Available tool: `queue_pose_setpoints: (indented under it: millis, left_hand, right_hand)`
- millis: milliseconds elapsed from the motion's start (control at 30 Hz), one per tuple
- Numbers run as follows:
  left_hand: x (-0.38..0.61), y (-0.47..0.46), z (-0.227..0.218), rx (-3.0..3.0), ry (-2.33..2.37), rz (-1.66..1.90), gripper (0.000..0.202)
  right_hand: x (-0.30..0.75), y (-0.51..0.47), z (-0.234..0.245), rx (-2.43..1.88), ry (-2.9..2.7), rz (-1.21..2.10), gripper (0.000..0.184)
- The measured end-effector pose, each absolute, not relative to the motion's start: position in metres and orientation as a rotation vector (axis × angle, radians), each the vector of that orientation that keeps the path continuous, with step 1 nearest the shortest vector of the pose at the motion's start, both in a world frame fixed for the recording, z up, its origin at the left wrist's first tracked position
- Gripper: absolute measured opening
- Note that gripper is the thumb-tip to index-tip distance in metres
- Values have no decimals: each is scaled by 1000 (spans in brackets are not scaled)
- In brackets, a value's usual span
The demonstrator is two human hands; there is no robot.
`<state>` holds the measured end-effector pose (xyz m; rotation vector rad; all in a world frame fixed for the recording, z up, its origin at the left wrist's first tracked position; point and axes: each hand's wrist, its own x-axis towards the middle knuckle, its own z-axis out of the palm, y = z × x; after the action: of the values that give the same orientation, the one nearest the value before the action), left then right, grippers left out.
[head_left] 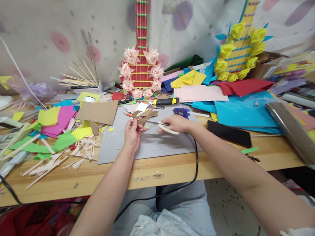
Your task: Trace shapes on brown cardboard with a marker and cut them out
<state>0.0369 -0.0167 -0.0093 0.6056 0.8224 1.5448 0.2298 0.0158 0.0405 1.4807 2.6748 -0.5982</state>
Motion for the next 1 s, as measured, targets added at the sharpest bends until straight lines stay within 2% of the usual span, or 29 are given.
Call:
queue_pose_setpoints:
  millis: [233, 500, 800, 1000]
  left_hand:
    - [37, -17, -8, 587, 852, 1557, 25]
    - [37, -16, -8, 479, 813, 1567, 23]
    - [38, -17, -10, 501, 750, 1513, 18]
    - [38, -18, -11, 522, 740, 1474, 21]
  right_hand:
    - [229, 14, 42, 1507, 2684, -603, 56]
    - [220, 6, 25, 1601, 2729, -425, 58]
    - [229, 10, 31, 1523, 2725, -486, 58]
    - [233, 14, 36, 1462, 2710, -648, 54]
